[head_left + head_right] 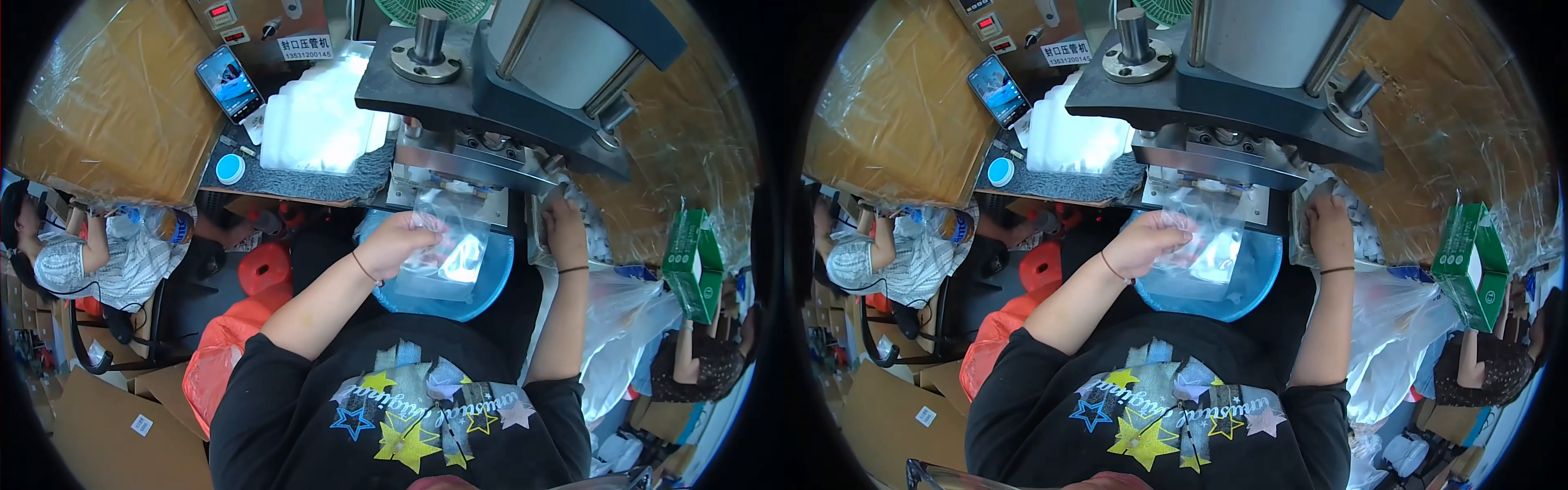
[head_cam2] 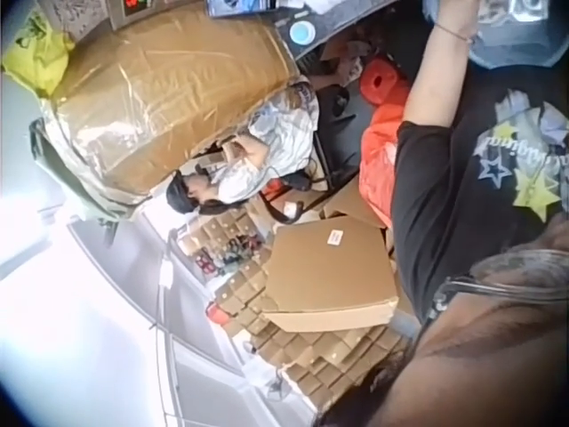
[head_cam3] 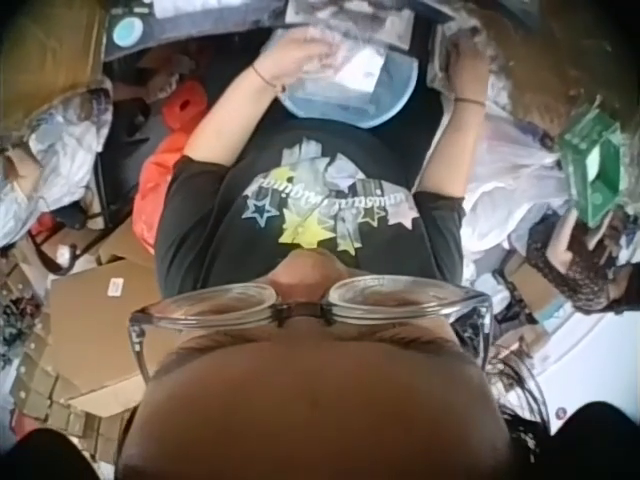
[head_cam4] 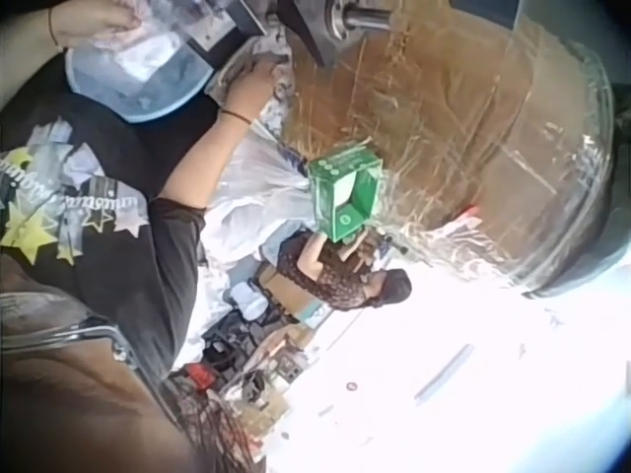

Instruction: The person is using a heat sealer to seal plastic bags and then prepares a cardboard box for packaging.

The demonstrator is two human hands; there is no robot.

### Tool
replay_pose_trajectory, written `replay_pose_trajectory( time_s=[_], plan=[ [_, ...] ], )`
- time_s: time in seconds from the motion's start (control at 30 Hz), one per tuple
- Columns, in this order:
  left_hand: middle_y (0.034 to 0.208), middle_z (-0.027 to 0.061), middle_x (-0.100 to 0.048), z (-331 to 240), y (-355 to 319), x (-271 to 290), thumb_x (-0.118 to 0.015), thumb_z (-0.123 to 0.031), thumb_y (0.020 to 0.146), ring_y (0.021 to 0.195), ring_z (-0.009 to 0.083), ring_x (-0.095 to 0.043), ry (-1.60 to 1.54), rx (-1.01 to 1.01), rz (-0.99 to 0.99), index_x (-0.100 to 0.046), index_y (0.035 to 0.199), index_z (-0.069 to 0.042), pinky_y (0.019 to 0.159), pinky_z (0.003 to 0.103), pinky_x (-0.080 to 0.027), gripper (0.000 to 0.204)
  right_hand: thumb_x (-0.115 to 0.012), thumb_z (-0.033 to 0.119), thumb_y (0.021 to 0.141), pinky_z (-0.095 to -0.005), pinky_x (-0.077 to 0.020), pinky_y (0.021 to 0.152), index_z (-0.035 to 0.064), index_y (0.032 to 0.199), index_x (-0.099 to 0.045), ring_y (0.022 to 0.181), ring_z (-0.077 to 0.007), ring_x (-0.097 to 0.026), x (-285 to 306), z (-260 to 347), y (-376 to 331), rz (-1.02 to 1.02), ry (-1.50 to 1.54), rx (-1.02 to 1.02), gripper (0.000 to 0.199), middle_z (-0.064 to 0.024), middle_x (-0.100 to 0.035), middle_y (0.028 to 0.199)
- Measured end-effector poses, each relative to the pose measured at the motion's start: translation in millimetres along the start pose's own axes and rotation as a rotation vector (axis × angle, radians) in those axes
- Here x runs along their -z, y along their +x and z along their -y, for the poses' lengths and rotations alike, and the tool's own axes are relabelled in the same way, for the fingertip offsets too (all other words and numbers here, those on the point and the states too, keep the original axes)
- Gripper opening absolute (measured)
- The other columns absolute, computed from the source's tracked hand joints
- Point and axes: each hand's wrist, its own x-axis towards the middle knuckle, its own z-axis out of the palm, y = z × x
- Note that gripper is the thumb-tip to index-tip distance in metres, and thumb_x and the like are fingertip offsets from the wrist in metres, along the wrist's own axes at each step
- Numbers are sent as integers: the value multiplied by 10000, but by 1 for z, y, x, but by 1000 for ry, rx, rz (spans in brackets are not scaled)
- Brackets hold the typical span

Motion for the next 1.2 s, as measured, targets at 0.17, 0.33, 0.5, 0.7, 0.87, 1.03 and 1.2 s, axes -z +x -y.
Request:
replay_pose_trajectory(
  time_s=[0.17, 0.33, 0.5, 0.7, 0.87, 1.03, 1.2],
  plan=[
    [1022, 119, -693, 6, 1, 5, -658, -85, 929, 791, 173, -691, 17, -12, -17, -595, 1117, 8, 708, 305, -584, 218, -663, 67, 855, -439, -497, 877, 27, 1129, -621, 1026, -405, -603, -4, 7, -7, -174, 113, -16, 280, -211, -628, 1096],
    [1255, 257, -545, -54, -18, 50, -741, -291, 863, 1208, 395, -530, 1359, -1053, -817, -502, 1264, -15, 993, 446, -446, 542, -676, 65, 860, -383, -530, 804, 7, 1162, -628, 945, -349, -648, -1, 1, -16, -331, 161, 33, 311, -189, -647, 1126],
    [1486, 210, -418, -61, -61, 90, -760, -390, 815, 1377, 386, -408, 2031, -639, -631, -486, 1415, -95, 1094, 537, -320, 722, -623, 123, 942, -352, -500, 763, 4, 1173, -627, 858, -282, -624, 15, 24, -30, -368, 240, -4, 261, -159, -645, 1039],
    [906, 129, -696, -34, -71, 63, -578, -77, 937, 877, 271, -682, 1225, -731, -567, -691, 1030, -5, 804, 334, -521, 163, -548, 118, 968, -384, -486, 783, -3, 1026, -610, 868, -318, -620, 19, 92, -46, -257, 431, 238, 148, -162, -633, 977],
    [821, 110, -689, -18, -62, 12, -683, -86, 874, 749, 192, -674, 1157, -649, -330, -708, 939, -10, 699, 287, -519, 103, -641, 88, 894, -353, -493, 683, 6, 964, -645, 744, -270, -618, 33, 139, -43, -109, 819, 233, 107, -130, -652, 866],
    [912, 82, -719, 17, -45, -11, -622, -154, 981, 827, 145, -684, 610, -370, -90, -691, 1024, 15, 745, 273, -541, 188, -683, 106, 875, -339, -485, 662, 11, 903, -662, 722, -253, -610, 51, 153, -32, -79, 730, 340, 101, -106, -655, 828],
    [996, 94, -715, 32, -41, -21, -538, -266, 1044, 879, 158, -695, 370, -58, 252, -633, 1178, 5, 806, 288, -560, 317, -605, 127, 933, -352, -478, 674, 14, 921, -638, 738, -276, -606, 66, 124, -40, 91, 626, 401, 118, -125, -622, 816]
  ],
)
